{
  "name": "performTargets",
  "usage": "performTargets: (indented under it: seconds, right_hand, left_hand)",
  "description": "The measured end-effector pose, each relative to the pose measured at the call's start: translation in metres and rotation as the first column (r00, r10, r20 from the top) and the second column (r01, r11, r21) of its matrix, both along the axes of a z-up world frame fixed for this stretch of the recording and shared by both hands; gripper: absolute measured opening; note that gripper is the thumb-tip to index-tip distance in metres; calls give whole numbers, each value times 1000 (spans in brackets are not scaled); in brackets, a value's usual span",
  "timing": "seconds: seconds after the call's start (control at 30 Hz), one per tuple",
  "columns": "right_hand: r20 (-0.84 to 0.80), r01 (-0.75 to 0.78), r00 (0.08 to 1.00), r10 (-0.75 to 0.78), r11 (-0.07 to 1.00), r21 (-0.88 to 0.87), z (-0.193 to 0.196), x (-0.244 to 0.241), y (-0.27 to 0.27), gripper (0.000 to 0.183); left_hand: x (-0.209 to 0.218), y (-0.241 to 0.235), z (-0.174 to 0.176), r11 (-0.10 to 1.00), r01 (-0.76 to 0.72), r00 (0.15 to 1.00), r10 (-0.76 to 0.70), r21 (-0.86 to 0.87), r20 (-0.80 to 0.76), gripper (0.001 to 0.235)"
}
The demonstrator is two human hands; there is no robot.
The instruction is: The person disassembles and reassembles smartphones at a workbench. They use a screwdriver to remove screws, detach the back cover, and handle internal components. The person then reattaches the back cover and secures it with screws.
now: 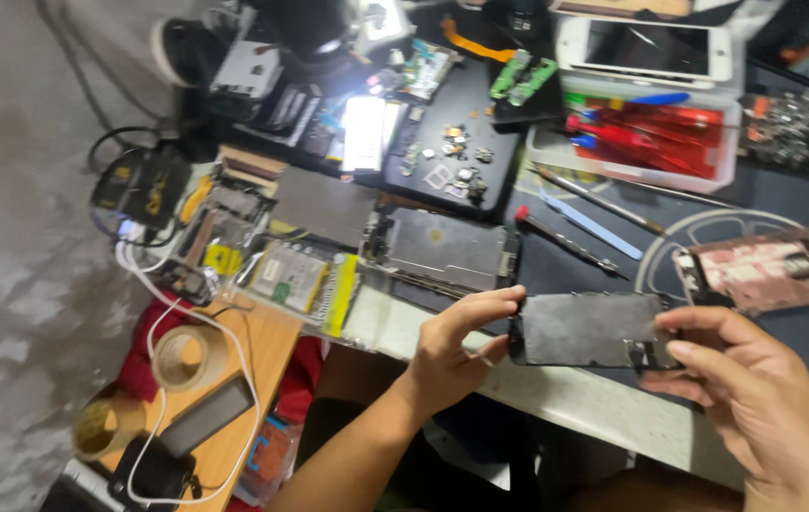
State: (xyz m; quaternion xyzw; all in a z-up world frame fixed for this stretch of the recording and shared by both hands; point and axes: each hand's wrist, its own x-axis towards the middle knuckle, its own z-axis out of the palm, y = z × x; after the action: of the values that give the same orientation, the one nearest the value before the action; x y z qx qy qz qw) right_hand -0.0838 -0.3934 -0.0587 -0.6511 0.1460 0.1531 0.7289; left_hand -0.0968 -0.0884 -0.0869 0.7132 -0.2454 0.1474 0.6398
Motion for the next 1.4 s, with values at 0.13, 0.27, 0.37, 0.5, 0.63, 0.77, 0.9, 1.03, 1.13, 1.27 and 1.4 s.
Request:
performTargets:
  seconds: [0.13,0.27,0.37,0.5,0.63,0.77,0.9,1.03,1.13,1.27,1.4]
  right_hand:
    - [-77,-4,997,-11,981,-194,8,2,10,23]
    - [-81,-26,997,8,974,-226,13,4,17,23]
    - [-76,-11,997,-5,978,-209,12,3,16,24]
    - [-66,24,997,-39,976,-217,10,0,11,27]
    - [-28,32,999,-36,989,-143,11,-1,0,30]
    - [-62,43,996,-60,966,-253,9,-7,-8,30]
    - [3,38,999,-40,928,-371,-5,-14,-15,32]
    - [59,-13,998,37,932,-362,-27,-17,-30,35]
    - [29,-29,999,42,928,-372,-44,-21,-44,36]
    - [-15,-42,999,39,924,-379,-58,-23,-54,35]
    - [-26,-82,997,78,924,-373,-64,-24,-56,33]
  left_hand:
    - [-2,-1,-4,991,42,994,-55,-130,-93,61]
    - [-2,-1,-3,983,47,990,-69,-178,-121,67]
    - [0,0,3,977,47,982,-84,-209,-168,63]
    - [-1,-1,16,997,-77,997,77,11,2,50]
    - [-3,-7,22,949,-235,960,193,212,201,39]
    - [-9,-6,19,843,-338,901,161,418,403,36]
    - [-10,-4,12,781,-292,908,46,552,416,40]
    - [-8,-6,7,696,-258,917,-42,670,397,32]
    - [-7,-6,5,699,-267,911,-41,663,410,31]
    - [-6,-4,7,709,-260,907,-52,655,417,24]
    - [-5,-2,7,745,-236,930,-12,624,366,25]
